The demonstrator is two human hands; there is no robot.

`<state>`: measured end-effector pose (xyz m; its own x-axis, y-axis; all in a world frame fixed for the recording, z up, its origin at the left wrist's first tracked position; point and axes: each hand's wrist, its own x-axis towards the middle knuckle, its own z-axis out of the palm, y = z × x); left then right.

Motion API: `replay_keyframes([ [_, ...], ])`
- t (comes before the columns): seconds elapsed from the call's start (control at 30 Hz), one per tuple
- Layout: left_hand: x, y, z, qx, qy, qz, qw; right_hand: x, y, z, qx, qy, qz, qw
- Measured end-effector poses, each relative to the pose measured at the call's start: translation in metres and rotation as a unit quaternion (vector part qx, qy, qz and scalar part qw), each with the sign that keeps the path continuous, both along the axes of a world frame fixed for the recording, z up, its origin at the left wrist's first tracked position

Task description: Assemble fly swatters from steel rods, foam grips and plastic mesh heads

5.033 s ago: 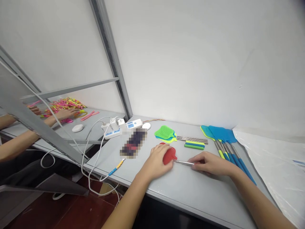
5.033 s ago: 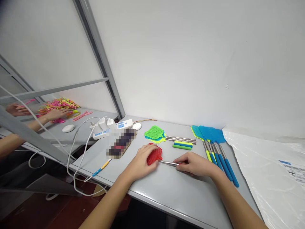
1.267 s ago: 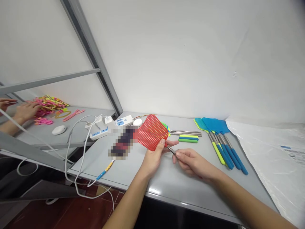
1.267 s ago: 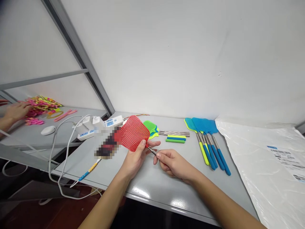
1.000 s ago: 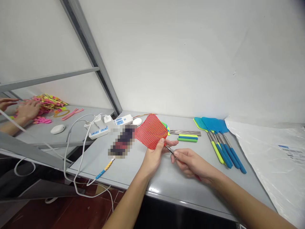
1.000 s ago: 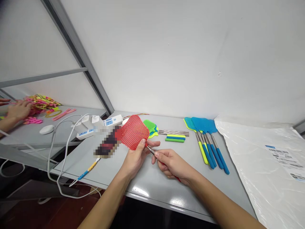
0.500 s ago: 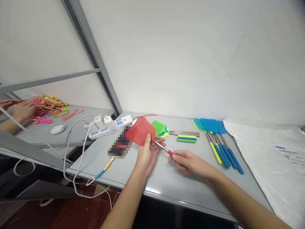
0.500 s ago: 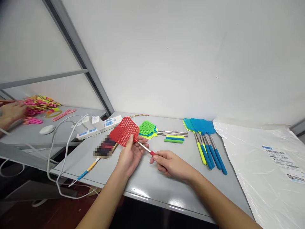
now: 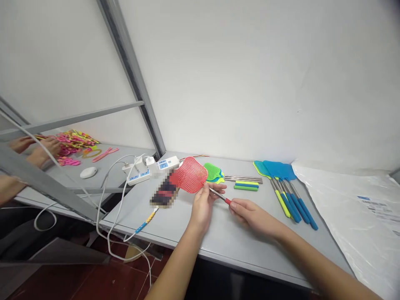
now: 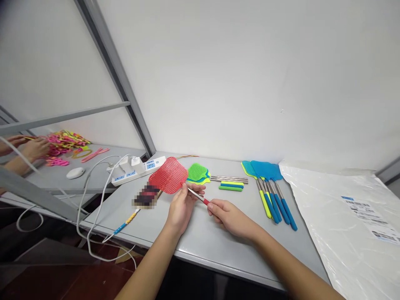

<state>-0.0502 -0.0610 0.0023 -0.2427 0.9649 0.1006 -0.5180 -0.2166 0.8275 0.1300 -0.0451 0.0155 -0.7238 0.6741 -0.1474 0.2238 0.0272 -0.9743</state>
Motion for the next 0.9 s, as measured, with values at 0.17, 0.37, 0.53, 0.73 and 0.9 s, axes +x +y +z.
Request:
replay_keyframes([
  [0.17,-0.015,0.007,0.005,0.017,-0.028,0.078,0.996,0.052,-0.032,-0.001,0.067,-0.12,-0.078,0.987],
  [0.37,0.032,0.005,0.003,0.011,-0.016,-0.029,0.999,0.092,-0.053,-0.015,0.034,-0.109,-0.144,0.983],
  [0.53,0.057,-0.005,-0.004,-0.013,0.062,-0.135,0.989,0.09,-0.05,-0.019,0.115,-0.105,-0.176,0.972],
  [0.73,0.046,-0.008,0.0,0.012,0.076,-0.057,0.995,0.088,-0.055,-0.02,0.169,-0.106,-0.184,0.962],
  [0.9,0.023,0.003,0.027,0.056,-0.036,0.057,0.996,0.1,-0.063,-0.023,0.155,-0.103,-0.176,0.967],
])
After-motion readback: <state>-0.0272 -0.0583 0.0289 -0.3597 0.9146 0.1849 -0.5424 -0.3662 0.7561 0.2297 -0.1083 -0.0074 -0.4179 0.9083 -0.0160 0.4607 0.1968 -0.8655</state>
